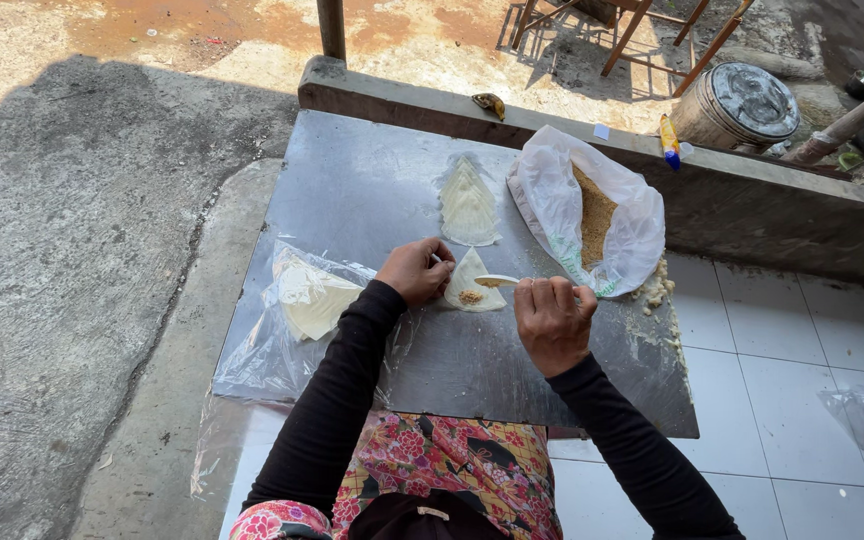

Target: The person folds dough wrappers into triangles by adding filling with a spoon and pressing the edges together on a metal table.

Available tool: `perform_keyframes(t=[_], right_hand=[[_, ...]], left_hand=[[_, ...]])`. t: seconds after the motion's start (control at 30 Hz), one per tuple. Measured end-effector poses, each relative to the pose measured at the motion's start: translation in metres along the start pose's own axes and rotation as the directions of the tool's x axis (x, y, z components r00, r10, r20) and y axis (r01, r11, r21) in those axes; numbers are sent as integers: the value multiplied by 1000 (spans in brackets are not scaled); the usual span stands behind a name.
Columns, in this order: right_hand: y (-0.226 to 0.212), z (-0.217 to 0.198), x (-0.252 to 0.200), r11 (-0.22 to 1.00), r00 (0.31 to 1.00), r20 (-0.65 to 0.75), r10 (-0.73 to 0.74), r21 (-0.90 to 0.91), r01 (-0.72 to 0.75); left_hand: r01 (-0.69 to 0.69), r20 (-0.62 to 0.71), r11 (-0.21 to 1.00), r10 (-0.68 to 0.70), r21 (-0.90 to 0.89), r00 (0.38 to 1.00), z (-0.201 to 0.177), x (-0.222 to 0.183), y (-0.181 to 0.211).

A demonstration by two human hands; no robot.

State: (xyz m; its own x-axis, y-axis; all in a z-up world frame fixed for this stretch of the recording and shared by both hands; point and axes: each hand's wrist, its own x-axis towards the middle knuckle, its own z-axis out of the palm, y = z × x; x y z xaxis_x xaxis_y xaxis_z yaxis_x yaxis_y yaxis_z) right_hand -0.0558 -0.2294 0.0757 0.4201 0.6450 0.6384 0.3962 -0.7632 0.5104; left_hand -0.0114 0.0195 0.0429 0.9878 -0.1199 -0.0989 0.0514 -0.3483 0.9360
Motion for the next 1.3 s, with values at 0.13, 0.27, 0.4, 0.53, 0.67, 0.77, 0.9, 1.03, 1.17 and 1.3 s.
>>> perform_keyframes(t=[0.13,0.27,0.4,0.53,0.67,0.77,0.9,1.03,1.17,1.3], right_hand=[[-6,2,4,999,999,-8,-35,39,35],[-8,1,7,998,1000,-7,-20,51,20],[27,8,-6,969,979,84,188,145,-198],[90,32,-38,885,871,204,448,42,-465],[126,51,-69,817,742,386,548,-59,-573],[129,58,-73,847,777,348,525,-128,-516],[103,53,-61,920,898,203,391,-53,-388],[35,41,-43,912,938,316,140,327,-246],[-1,22,-17,789,943,312,120,547,-281],[2,20,-2,622,897,421,132,670,-406]], left_hand=[[-7,2,1000,7,6,1000,1,0,-1],[13,0,1000,-13,-2,1000,0,-1,2],[-2,15,1000,3,-29,1000,-2,-3,3],[19,41,999,-18,-32,999,-2,-4,5],[-3,72,1000,4,-12,997,-3,-3,4],[-29,92,999,32,-29,995,-4,-3,-3],[-101,142,995,100,0,985,-4,3,-12],[-155,162,988,152,10,975,-1,5,-18],[-87,193,994,99,-71,976,-3,5,-18],[-127,193,985,147,-113,970,-2,4,-18]])
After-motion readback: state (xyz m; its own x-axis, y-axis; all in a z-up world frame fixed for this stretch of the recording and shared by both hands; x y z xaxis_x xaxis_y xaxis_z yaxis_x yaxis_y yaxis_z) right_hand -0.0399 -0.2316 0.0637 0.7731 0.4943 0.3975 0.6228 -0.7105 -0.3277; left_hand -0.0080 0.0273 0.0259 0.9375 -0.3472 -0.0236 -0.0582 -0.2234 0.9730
